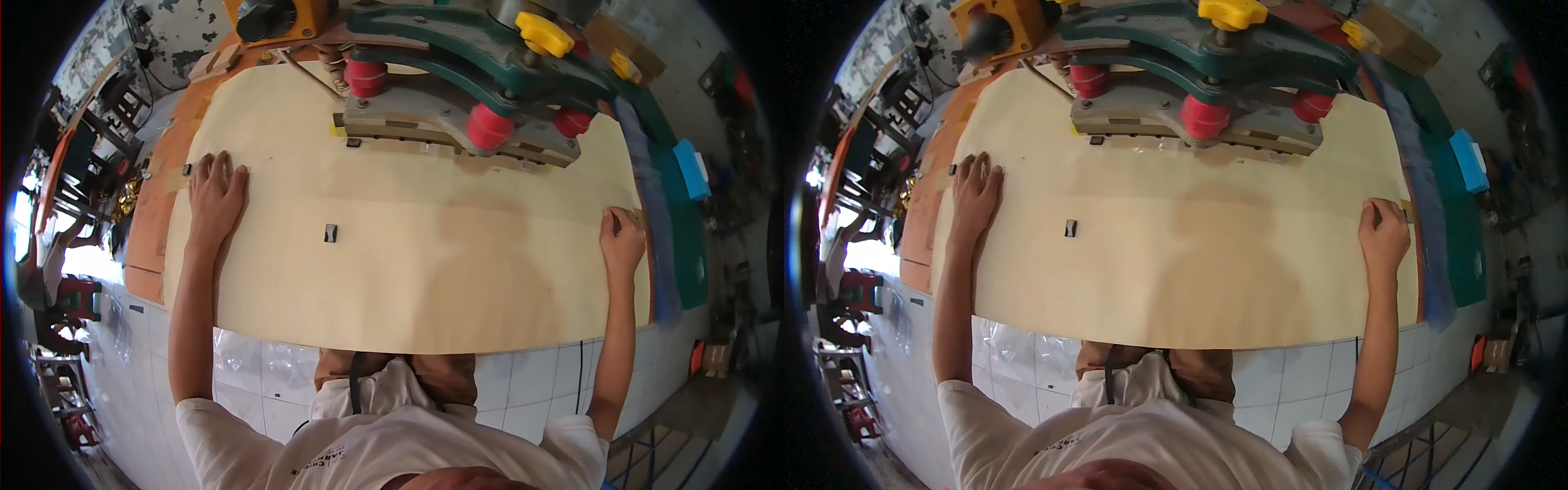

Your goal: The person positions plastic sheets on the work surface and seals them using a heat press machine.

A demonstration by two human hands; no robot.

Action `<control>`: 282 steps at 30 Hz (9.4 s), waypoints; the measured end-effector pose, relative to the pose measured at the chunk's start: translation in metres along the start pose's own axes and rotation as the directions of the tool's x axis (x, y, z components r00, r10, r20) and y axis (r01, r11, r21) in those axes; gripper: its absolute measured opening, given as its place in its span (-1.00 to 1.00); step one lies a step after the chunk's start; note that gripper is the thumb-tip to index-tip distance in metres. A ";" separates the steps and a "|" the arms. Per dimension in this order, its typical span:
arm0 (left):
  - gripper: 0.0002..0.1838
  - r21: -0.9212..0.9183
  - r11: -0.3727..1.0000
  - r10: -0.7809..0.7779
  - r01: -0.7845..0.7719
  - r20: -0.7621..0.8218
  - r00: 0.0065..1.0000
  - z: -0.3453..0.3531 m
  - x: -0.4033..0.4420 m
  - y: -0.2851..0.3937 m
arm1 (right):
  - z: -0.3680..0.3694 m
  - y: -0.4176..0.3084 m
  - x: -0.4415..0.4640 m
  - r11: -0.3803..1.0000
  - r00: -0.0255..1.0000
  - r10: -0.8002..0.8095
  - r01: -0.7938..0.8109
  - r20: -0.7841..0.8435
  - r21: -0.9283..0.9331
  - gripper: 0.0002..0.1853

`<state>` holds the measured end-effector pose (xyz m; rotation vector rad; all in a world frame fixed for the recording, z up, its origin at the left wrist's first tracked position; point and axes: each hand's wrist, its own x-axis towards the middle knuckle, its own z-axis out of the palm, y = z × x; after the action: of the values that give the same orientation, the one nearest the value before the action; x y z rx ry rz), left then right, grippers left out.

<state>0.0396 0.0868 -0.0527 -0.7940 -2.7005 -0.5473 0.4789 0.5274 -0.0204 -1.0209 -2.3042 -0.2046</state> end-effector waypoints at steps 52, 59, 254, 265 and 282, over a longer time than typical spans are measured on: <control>-0.62 -0.073 0.982 0.170 -0.175 -0.071 0.983 -0.024 -0.001 0.002 | 0.015 0.023 0.002 0.995 0.994 0.014 -0.024 0.109 0.096 -0.67; -0.62 -0.092 0.981 0.161 -0.170 -0.098 0.982 -0.023 -0.002 0.003 | 0.011 0.017 0.003 0.993 0.992 0.043 -0.055 0.120 0.102 -0.67; -0.66 -0.613 0.790 -0.120 -0.010 -0.170 0.978 -0.077 -0.075 -0.059 | -0.050 0.062 -0.076 0.436 0.841 0.528 -0.388 0.119 0.812 -0.70; -0.65 -0.613 0.790 -0.139 -0.010 -0.195 0.971 -0.082 -0.078 -0.054 | -0.045 0.072 -0.079 0.316 0.842 0.514 -0.363 0.164 0.877 -0.69; -0.60 -0.733 0.681 -0.230 -0.004 -0.219 0.948 -0.072 -0.074 -0.071 | -0.043 0.077 -0.080 0.258 0.843 0.506 -0.349 0.181 0.901 -0.73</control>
<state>0.0706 -0.0337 -0.0354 -0.6232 -2.2110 -1.6984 0.5954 0.5153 -0.0402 -0.8802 -1.4368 1.1137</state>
